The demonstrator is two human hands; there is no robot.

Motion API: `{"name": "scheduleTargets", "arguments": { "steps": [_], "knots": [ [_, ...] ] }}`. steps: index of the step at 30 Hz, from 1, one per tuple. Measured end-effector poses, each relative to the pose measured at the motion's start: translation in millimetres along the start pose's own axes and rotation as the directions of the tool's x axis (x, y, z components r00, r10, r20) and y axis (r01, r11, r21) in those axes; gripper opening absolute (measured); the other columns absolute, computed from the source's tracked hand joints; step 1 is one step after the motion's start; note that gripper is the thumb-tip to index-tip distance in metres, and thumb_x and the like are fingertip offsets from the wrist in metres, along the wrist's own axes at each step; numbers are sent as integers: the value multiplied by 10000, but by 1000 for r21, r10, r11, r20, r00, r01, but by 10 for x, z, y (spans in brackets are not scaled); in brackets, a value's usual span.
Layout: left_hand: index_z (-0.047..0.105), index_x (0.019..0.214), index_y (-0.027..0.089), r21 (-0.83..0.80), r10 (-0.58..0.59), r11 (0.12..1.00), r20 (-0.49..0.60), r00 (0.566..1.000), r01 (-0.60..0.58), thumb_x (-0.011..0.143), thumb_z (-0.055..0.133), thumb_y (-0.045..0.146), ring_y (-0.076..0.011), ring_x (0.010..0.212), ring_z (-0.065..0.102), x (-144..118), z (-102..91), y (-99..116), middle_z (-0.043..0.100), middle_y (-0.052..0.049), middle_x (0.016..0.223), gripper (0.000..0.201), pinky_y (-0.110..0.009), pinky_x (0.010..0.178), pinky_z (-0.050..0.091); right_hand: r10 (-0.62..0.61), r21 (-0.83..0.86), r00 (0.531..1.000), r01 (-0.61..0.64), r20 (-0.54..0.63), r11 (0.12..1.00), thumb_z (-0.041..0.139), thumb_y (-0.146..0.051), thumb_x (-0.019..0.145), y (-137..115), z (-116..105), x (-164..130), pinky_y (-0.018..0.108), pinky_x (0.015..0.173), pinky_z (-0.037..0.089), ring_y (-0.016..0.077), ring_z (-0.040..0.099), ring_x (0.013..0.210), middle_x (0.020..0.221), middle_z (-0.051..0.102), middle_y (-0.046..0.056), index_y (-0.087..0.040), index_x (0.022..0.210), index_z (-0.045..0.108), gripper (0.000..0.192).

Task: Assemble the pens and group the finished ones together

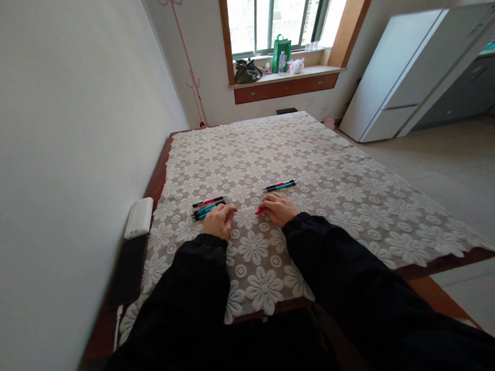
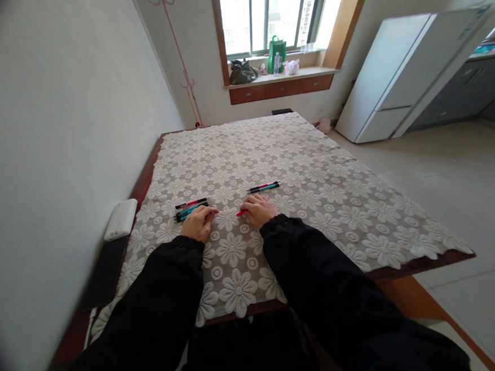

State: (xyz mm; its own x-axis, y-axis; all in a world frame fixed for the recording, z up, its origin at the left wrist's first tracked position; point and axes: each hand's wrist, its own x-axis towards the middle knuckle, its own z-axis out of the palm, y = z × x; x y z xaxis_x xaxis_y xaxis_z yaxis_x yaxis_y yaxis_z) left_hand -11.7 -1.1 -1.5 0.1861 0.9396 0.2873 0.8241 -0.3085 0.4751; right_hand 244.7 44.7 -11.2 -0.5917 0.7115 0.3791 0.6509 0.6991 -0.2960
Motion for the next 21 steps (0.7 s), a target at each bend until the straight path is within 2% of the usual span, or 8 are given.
{"name": "scheduleTargets", "arguments": {
  "steps": [6,9,14,18,21],
  "knots": [
    [739,1074,273,-25,36,999,7,999,-36,971,485,247,-224,1009,633,2,-3,-14,693,-52,1064,275,-351,873,492,-52,-12,998,52,-18,999,641,-164,927,5,12,-4,369,864,411,235,553,975,1001,679,46,-240,982,729,129],
    [741,1104,281,-11,31,999,10,999,-31,968,474,221,-220,1003,631,1,-10,-14,692,-50,1067,305,-348,860,486,-134,-25,989,132,-69,991,609,-144,938,5,-10,-7,379,920,384,226,542,987,996,670,42,-261,980,744,183],
    [749,1105,281,12,31,999,36,999,-32,960,460,194,-219,997,629,-3,-18,-14,691,-50,1083,335,-349,854,486,-233,-65,964,226,-128,972,574,-25,849,-58,-103,-3,400,992,345,230,511,1045,1023,636,42,-286,974,761,345],
    [751,1109,281,-26,31,999,5,999,-31,958,464,206,-218,1015,628,-1,-15,-22,693,-52,1075,333,-347,884,490,-227,-79,971,222,-69,972,552,-40,869,-112,-157,1,404,1032,328,235,489,1099,1059,630,36,-323,996,761,374],
    [751,1111,282,-56,29,998,-16,999,-30,959,458,216,-215,1002,634,5,-5,-39,688,-55,1072,337,-349,890,496,-148,-76,988,145,-34,986,566,-89,899,-82,-151,-4,414,1038,324,243,506,1091,1071,648,41,-317,1005,764,319]
  ]
}}
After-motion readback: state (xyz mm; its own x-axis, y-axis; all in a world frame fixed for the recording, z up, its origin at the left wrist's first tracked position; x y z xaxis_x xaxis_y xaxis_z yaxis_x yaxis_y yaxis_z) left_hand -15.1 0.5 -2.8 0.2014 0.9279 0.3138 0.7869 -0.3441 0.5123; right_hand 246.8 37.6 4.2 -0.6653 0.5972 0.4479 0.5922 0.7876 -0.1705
